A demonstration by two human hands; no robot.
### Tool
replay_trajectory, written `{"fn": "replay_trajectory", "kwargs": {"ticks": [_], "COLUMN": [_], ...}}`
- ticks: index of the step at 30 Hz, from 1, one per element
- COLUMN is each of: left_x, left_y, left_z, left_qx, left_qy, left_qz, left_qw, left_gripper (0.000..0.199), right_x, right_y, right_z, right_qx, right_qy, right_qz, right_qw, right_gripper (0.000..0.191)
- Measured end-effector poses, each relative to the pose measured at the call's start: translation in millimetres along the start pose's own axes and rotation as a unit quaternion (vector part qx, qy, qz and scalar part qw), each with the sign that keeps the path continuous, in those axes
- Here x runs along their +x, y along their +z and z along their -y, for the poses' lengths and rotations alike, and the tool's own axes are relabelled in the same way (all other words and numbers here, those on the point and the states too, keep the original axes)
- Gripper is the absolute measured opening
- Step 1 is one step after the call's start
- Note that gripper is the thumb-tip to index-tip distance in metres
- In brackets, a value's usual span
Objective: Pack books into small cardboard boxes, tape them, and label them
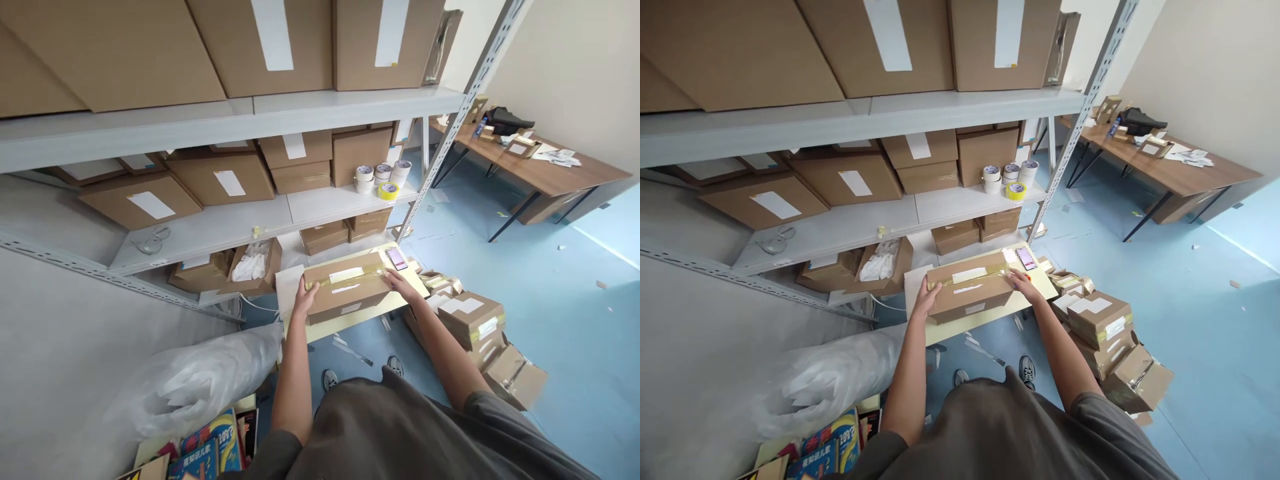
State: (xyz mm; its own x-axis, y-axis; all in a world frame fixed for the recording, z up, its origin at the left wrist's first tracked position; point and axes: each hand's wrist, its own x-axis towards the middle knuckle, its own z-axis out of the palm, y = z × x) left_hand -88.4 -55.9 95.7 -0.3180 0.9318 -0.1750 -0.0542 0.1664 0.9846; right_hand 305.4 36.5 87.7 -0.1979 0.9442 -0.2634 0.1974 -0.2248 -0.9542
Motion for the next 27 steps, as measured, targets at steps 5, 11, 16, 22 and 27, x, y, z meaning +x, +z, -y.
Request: {"fn": "replay_trajectory", "kwargs": {"ticks": [5,11,16,22,27], "left_x": [-12,-51,-81,-86,-71], "left_y": [-1.6,14.2,21.1,29.6,36.2], "left_z": [-2,-4,-10,-24,-27], "left_qx": [0.011,0.032,0.036,0.045,0.027], "left_qy": [-0.016,-0.066,-0.098,-0.110,-0.115], "left_qz": [-0.025,-0.091,-0.138,-0.156,-0.152], "left_qw": [0.999,0.993,0.985,0.981,0.981], "left_gripper": [0.086,0.085,0.087,0.085,0.087], "right_x": [28,72,98,116,113], "right_y": [-55,-91,-82,-78,-99], "right_z": [-46,-97,-128,-143,-132], "right_qx": [-0.109,-0.381,-0.489,-0.516,-0.522], "right_qy": [0.003,-0.010,-0.019,0.001,-0.019], "right_qz": [-0.064,0.064,0.152,0.188,0.149], "right_qw": [0.992,0.922,0.859,0.835,0.840], "right_gripper": [0.038,0.043,0.042,0.032,0.022]}}
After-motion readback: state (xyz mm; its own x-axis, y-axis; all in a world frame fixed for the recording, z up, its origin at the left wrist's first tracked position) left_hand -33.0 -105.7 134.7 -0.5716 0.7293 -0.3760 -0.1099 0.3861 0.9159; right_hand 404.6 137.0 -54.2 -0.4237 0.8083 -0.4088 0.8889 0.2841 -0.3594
